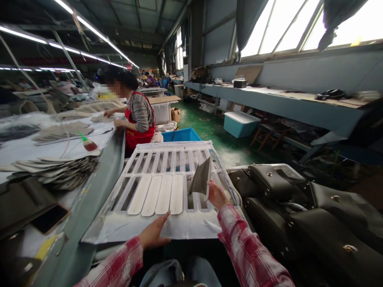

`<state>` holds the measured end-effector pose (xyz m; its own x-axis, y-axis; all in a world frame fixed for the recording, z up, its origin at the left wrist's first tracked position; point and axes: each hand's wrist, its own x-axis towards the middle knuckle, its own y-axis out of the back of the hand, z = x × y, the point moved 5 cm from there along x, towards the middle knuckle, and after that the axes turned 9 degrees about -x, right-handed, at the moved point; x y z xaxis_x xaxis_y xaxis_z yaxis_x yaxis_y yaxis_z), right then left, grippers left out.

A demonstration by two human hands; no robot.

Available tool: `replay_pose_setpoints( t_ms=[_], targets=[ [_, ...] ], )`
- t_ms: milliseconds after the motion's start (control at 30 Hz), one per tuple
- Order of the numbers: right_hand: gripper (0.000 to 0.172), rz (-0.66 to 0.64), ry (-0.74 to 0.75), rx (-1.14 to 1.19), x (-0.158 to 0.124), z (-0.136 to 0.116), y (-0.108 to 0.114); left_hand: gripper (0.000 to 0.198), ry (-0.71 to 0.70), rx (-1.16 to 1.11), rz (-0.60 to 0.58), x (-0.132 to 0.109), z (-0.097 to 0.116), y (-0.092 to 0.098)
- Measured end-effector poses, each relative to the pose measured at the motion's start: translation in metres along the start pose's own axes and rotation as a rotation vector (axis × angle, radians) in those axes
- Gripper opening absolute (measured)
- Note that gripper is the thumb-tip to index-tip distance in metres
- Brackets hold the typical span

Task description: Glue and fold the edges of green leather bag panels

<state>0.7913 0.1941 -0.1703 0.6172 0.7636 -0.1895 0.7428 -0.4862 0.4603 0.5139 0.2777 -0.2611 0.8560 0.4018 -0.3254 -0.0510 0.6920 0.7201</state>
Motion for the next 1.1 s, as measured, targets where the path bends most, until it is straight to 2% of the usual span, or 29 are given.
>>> replay_pose_setpoints(
  t_ms=[67, 133, 200, 267, 367, 433, 500, 533, 567, 600, 667, 700, 733, 800, 867, 1000, 1067, 1100],
  targets=[
    [0.058, -0.033, 0.029, 0.088, -0.011, -0.009, 0.033, 0.092, 0.028, -0.062, 0.033, -0.001, -0.009, 0.008],
    [0.059, -0.098, 0.023, 0.253, -0.028, -0.018, 0.057, 0.086, 0.101, -0.055, 0.089, -0.003, -0.012, 0.022],
    [0.057, -0.155, 0.006, 0.396, -0.050, -0.030, 0.067, 0.086, 0.133, -0.029, 0.211, -0.012, 0.002, 0.046],
    [0.054, -0.222, 0.005, 0.470, -0.075, -0.048, 0.061, 0.093, 0.020, 0.022, 0.353, -0.030, 0.044, 0.073],
    [0.046, -0.411, 0.086, 0.565, -0.117, -0.091, 0.029, 0.105, -0.353, 0.103, 0.371, -0.066, 0.139, 0.099],
    [0.046, -0.537, 0.175, 0.613, -0.144, -0.123, 0.009, 0.095, -0.510, 0.088, 0.361, -0.085, 0.189, 0.110],
    [0.059, -0.634, 0.177, 0.601, -0.166, -0.145, 0.002, 0.076, -0.537, -0.121, 0.415, -0.098, 0.212, 0.125],
    [0.067, -0.633, 0.158, 0.544, -0.174, -0.150, 0.005, 0.068, -0.517, -0.263, 0.444, -0.104, 0.212, 0.133],
    [0.075, -0.572, 0.159, 0.441, -0.179, -0.153, 0.013, 0.059, -0.477, -0.412, 0.467, -0.109, 0.208, 0.141],
    [0.082, -0.454, 0.204, 0.291, -0.182, -0.156, 0.025, 0.049, -0.428, -0.552, 0.475, -0.115, 0.201, 0.148],
    [0.097, -0.132, 0.427, -0.100, -0.191, -0.164, 0.051, 0.033, -0.330, -0.761, 0.449, -0.128, 0.187, 0.157],
    [0.104, -0.005, 0.562, -0.299, -0.200, -0.169, 0.058, 0.029, -0.292, -0.825, 0.413, -0.136, 0.184, 0.159],
    [0.109, 0.063, 0.684, -0.473, -0.209, -0.172, 0.058, 0.028, -0.265, -0.867, 0.371, -0.144, 0.183, 0.159],
    [0.111, 0.063, 0.843, -0.701, -0.226, -0.174, 0.046, 0.030, -0.239, -0.903, 0.296, -0.161, 0.189, 0.155],
    [0.106, 0.015, 0.901, -0.777, -0.239, -0.171, 0.031, 0.032, -0.246, -0.929, 0.235, -0.180, 0.200, 0.150],
    [0.091, -0.056, 0.957, -0.728, -0.258, -0.161, 0.015, 0.035, -0.331, -0.915, 0.078, -0.227, 0.219, 0.141],
    [0.084, -0.108, 0.980, -0.676, -0.267, -0.150, 0.012, 0.040, -0.360, -0.793, 0.008, -0.253, 0.224, 0.132],
    [0.082, -0.139, 0.981, -0.654, -0.270, -0.143, 0.010, 0.042, -0.364, -0.706, 0.011, -0.264, 0.223, 0.126]
  ],
)
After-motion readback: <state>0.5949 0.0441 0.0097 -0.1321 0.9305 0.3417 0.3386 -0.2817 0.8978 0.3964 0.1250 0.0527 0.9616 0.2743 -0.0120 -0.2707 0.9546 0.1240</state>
